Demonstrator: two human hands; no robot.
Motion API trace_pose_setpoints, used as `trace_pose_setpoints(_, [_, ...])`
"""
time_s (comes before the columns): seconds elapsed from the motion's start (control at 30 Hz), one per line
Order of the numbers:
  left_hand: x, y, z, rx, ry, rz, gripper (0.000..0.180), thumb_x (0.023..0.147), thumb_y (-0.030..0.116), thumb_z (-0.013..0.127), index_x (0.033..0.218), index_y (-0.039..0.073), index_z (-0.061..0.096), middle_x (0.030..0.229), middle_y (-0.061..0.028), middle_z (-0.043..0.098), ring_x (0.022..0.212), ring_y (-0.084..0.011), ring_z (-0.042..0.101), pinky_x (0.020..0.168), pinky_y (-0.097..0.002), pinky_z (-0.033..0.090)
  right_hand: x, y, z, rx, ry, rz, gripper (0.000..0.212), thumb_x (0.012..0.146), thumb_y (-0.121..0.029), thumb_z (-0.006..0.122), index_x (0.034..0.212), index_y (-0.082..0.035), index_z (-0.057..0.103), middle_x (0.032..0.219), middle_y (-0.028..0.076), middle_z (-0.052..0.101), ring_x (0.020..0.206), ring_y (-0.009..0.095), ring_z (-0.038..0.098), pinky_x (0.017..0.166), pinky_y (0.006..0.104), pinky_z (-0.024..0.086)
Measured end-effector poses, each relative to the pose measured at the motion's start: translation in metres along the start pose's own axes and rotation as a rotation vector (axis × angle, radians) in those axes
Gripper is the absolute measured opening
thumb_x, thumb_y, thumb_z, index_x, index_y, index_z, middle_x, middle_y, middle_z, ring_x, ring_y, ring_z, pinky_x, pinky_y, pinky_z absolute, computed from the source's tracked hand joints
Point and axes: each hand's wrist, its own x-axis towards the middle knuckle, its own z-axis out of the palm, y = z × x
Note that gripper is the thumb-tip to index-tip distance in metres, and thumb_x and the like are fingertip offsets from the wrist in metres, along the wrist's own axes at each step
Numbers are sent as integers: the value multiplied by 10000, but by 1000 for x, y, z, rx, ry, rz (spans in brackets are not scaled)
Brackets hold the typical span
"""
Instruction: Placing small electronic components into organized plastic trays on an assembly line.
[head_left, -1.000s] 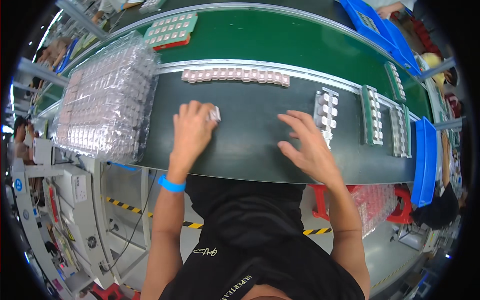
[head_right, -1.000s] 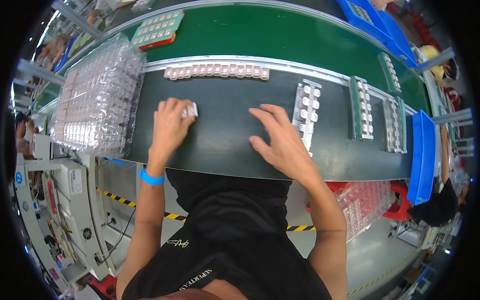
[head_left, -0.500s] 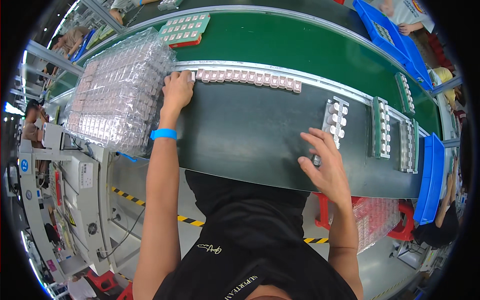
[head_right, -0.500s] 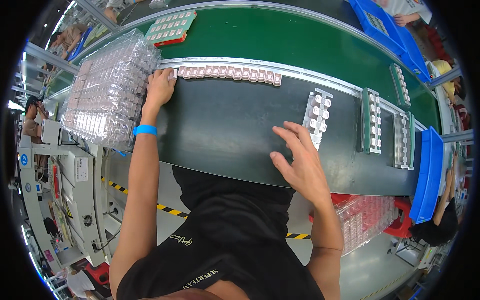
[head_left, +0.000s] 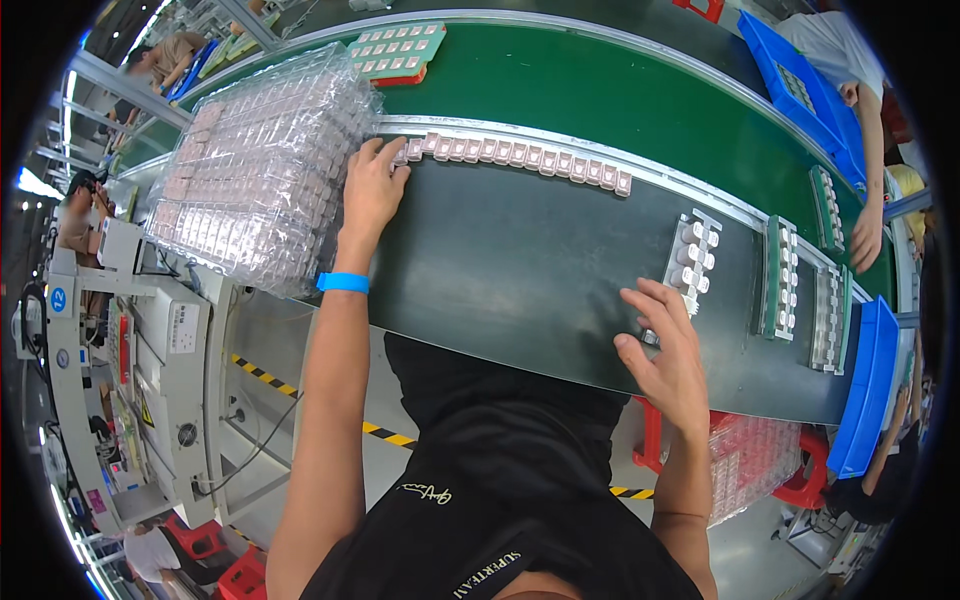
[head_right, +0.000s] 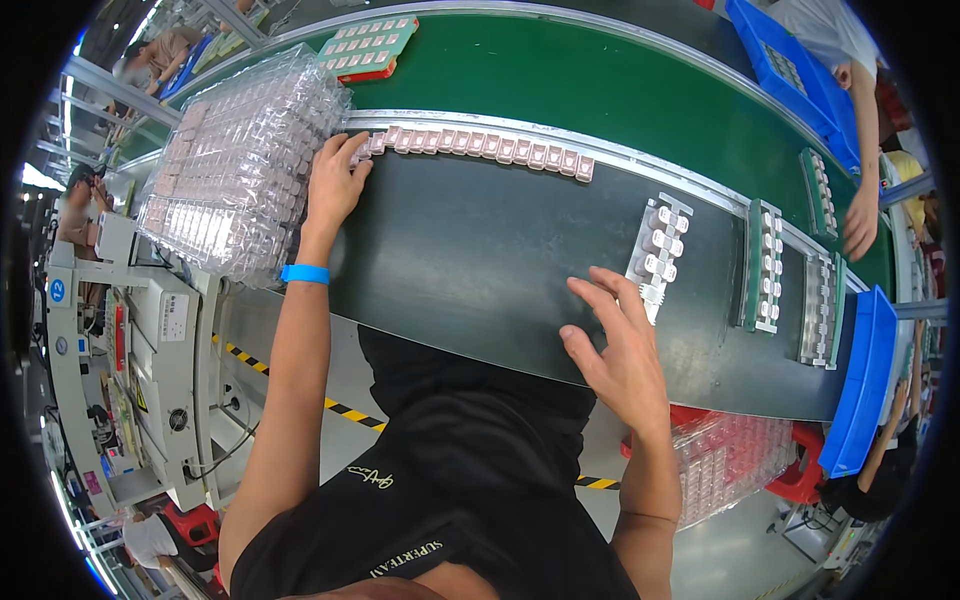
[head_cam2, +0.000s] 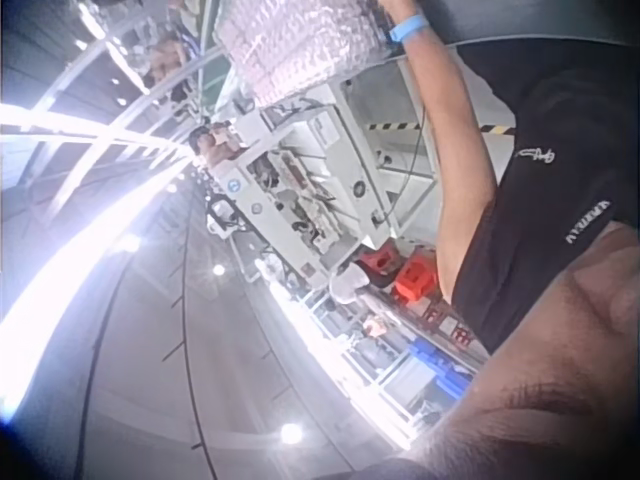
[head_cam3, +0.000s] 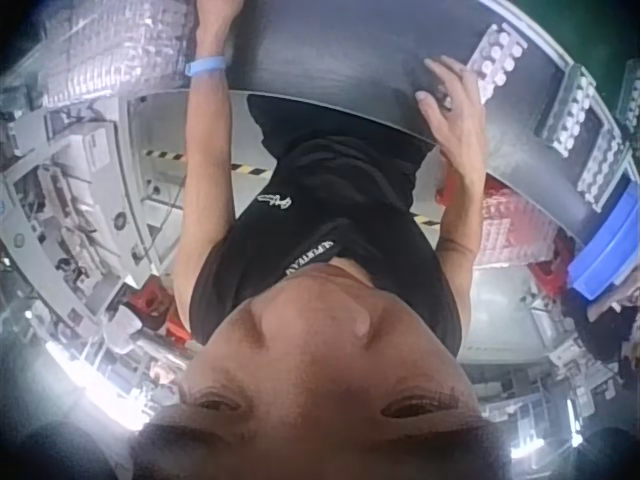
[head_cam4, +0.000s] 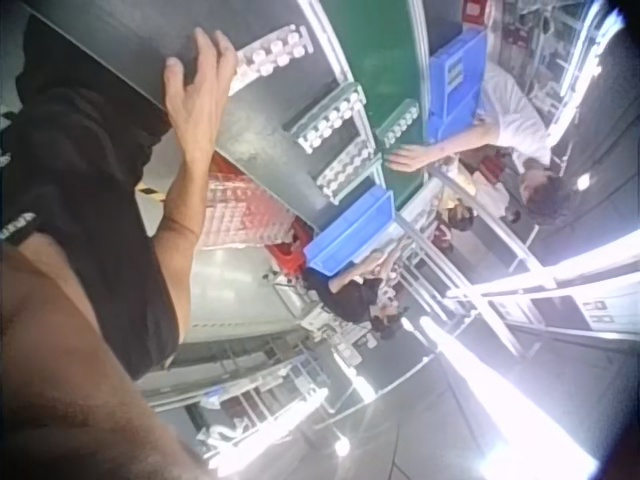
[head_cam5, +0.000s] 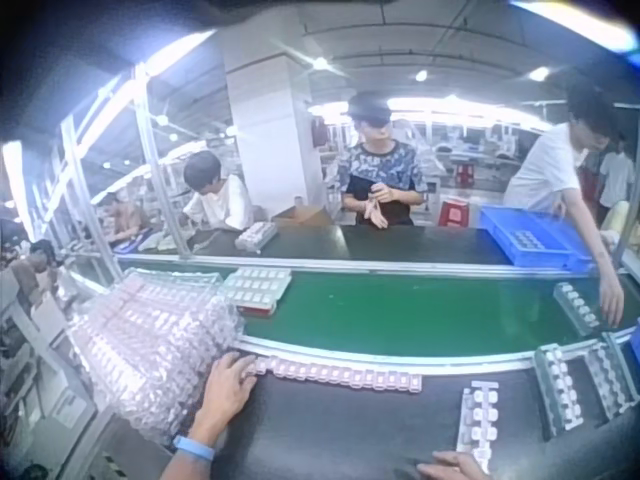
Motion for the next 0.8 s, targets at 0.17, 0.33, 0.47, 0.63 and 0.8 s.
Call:
trace_pose_setpoints(0.17, [-1, 5, 11, 109, 104, 16, 305, 883, 139, 733, 1183, 194, 744, 1229, -147, 679, 1125, -380, 637, 913, -469, 557, -3, -1, 1, 13, -4, 21, 482, 870, -115, 720, 1342, -73, 632, 1421, 167, 541, 1295, 368, 553, 1068, 431, 459])
trace_pose_setpoints(0.33, [3, -6, 22, 95, 170, 72, 287, 889, 113, 724, 1161, 199, 751, 1191, -144, 692, 1112, -367, 646, 895, -460, 562, -7, -3, -1, 16, -3, 26, 477, 870, -107, 719, 1337, -67, 633, 1420, 168, 541, 1292, 366, 554, 1065, 428, 462])
trace_pose_setpoints(0.47, [14, -12, 25, 36, 154, 124, 298, 887, 106, 725, 1173, 184, 753, 1188, -166, 688, 1123, -375, 640, 930, -456, 548, -11, -5, -1, 15, 4, 19, 479, 863, -104, 722, 1333, -64, 636, 1415, 169, 546, 1279, 369, 562, 1060, 429, 465])
trace_pose_setpoints(0.63, [9, -14, 28, -138, 176, 96, 322, 879, 108, 734, 1193, 171, 760, 1210, -176, 673, 1158, -377, 619, 990, -451, 516, -15, -5, -2, 9, 12, 26, 479, 857, -99, 724, 1328, -65, 641, 1405, 167, 556, 1271, 368, 567, 1058, 427, 466])
trace_pose_setpoints(0.8, [7, -7, 31, -67, 230, 191, 255, 869, 123, 755, 1116, 168, 795, 1218, -155, 667, 1188, -375, 593, 996, -473, 502, -14, -7, -2, 5, 14, 30, 473, 857, -93, 722, 1323, -71, 644, 1400, 168, 560, 1272, 364, 567, 1062, 428, 463])
